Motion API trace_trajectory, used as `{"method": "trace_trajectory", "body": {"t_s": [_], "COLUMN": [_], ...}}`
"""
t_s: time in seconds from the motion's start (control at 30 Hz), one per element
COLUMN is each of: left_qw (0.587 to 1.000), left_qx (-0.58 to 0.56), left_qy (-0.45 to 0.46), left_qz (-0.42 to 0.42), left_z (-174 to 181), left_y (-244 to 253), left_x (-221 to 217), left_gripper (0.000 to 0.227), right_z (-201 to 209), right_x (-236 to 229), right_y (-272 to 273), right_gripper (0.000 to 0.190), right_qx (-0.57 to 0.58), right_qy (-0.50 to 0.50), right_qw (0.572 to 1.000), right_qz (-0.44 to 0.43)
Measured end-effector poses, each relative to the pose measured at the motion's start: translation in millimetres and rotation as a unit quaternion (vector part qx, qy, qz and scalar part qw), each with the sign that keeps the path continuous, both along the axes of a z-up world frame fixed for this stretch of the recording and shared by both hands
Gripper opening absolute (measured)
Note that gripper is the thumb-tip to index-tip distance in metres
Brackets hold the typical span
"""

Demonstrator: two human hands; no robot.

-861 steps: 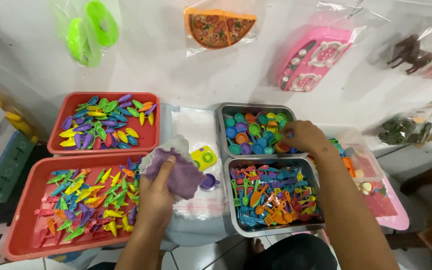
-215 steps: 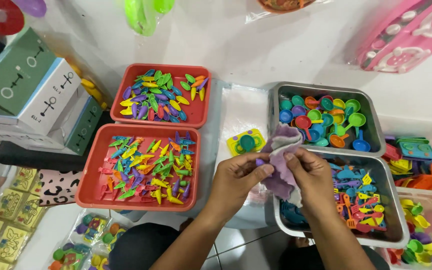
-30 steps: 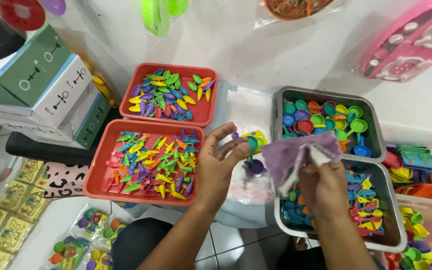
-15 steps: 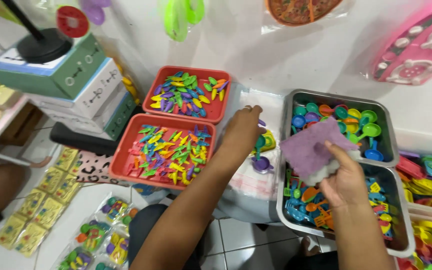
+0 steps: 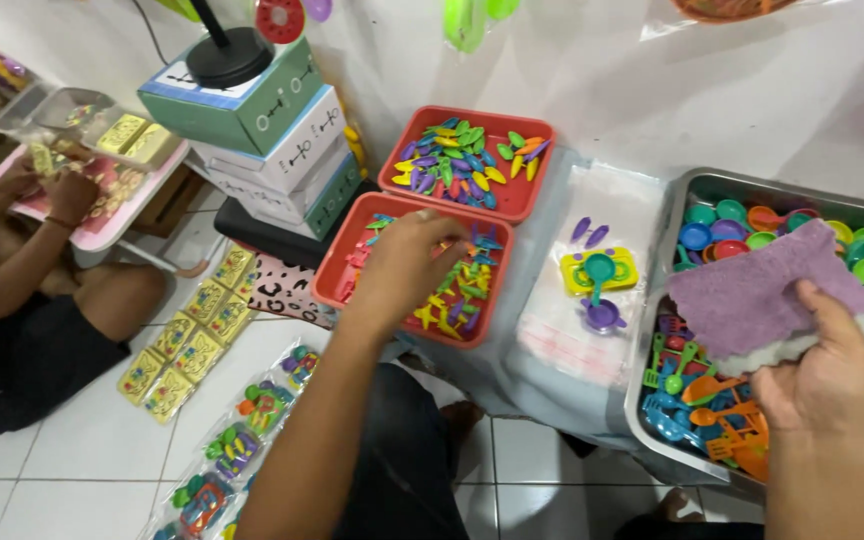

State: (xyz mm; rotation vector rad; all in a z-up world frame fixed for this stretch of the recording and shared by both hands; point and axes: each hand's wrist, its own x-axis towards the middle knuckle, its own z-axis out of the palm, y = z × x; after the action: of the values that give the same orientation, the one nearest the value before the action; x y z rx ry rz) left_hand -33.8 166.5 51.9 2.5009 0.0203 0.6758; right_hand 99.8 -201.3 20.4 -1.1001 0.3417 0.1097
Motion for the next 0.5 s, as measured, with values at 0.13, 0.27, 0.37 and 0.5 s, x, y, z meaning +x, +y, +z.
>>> {"method": "trace_trajectory", "body": {"t_s": [0.13,0.27,0.37,0.5], "left_qw": [0.984,0.932,0.957,0.96], "left_qx": [0.055,0.135,0.104,0.002], "left_qy": [0.163,0.321,0.25,0.253], "left_qz": [0.049,0.099,0.107,0.123], "left_z": [-6,-15,-34,-10], "left_y": [20,11,17,11], "left_x": [-22,-16,-13,-21], "left_gripper": [0.028,0.044,0.026,0.018], "right_z": [-19,-15,-10,-12], "right_x": [10,4,-1,4], "right_y": [4,12,16,14], "right_gripper": [0.033,0.03,0.028,0.026], "right_qx": [-0.013,-0.054,-0.06,-0.053], "right_qy": [-0.005,-0.009,-0.012,0.01], "right_qw": [0.999,0.998,0.998,0.998], "right_qz": [0.031,0.024,0.033,0.024]}}
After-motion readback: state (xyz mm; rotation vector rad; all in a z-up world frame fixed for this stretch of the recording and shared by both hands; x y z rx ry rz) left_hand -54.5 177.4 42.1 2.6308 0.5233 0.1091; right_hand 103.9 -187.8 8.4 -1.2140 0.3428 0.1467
